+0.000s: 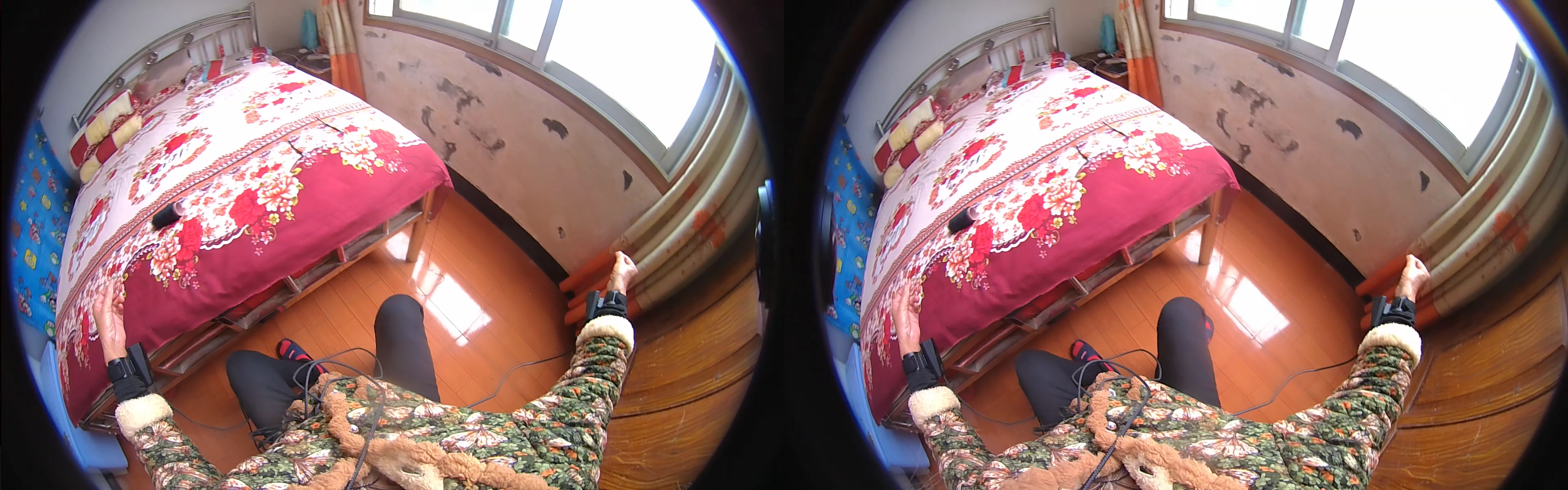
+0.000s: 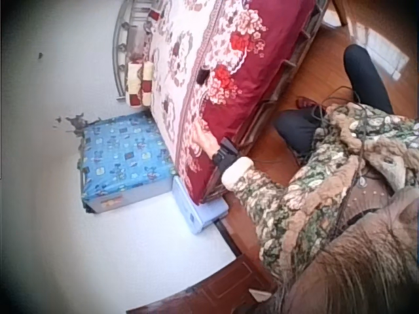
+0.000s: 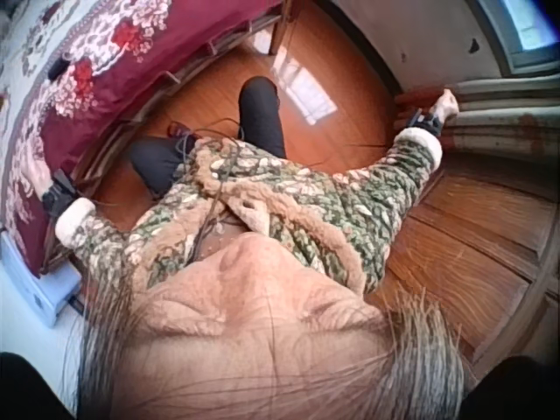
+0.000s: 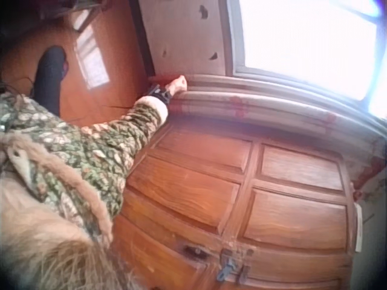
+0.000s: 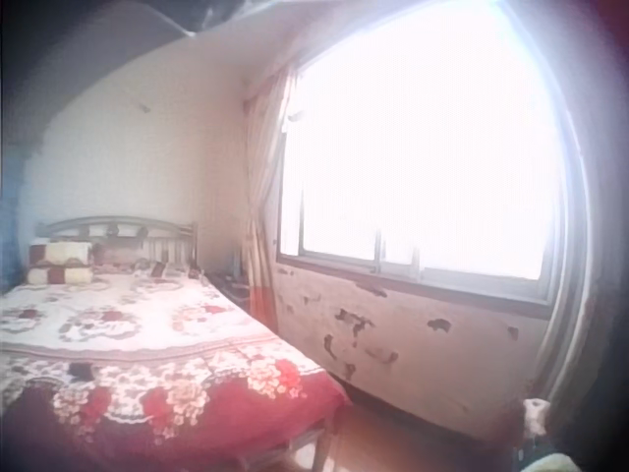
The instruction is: The person sits on the floor and manipulates a black wire, stripping and twisting its ends. They use scissors to cut the wire and continue twisting the exposed strands.
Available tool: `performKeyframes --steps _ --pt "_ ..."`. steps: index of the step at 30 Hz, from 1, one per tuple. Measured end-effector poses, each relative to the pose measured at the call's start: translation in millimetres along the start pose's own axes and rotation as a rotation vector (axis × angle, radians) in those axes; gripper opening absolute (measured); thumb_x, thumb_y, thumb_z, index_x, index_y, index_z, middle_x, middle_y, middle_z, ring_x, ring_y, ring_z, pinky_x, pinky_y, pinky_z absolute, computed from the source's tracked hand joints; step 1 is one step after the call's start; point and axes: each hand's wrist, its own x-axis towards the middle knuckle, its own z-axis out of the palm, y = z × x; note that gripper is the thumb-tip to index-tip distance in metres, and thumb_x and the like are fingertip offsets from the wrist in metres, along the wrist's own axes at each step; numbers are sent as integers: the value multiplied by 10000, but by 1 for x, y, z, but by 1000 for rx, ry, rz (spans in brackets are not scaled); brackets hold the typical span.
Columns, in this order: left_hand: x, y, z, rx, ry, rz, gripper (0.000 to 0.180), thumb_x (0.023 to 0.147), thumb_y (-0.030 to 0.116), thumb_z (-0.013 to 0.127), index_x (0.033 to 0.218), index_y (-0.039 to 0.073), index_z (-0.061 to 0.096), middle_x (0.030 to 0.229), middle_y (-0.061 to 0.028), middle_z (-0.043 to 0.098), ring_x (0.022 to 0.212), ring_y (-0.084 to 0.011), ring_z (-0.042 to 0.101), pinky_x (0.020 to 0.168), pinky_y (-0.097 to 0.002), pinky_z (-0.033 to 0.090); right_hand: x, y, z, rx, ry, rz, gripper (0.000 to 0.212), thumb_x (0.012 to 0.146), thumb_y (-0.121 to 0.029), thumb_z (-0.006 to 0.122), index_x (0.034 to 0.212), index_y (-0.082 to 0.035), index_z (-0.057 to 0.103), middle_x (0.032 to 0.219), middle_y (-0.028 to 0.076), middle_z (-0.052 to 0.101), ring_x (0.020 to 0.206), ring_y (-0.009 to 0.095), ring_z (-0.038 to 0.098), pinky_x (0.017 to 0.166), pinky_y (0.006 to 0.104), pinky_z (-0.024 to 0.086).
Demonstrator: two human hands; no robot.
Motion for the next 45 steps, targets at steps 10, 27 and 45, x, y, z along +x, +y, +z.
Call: performKeyframes --steps 10,27,45 --pt "-83 73 144 -119 -281 153 130 898 188 616 989 95 607 1127 -96 647 521 -27 508 489 -150 402 -202 -271 64 76 -853 -615 130 838 -110 647 823 11 693 661 57 646 605 79 564 559 250 468" --pt "-207 21 283 -245 -1182 -408 151 931 122 566 1016 5 609 913 -70 666 832 -149 663 759 -269 546 -456 -342 70 593 -1509 -831 104 795 -129 666 847 -40 682 757 135 661 681 288 652 580 345 512" --pt "-157 -2 196 -551 -433 -160 54 914 91 577 950 51 587 703 -14 565 621 -110 571 565 -197 474 -372 -271 87 432 -1426 -465 112 842 -60 664 855 51 663 725 47 654 674 67 572 600 227 471"
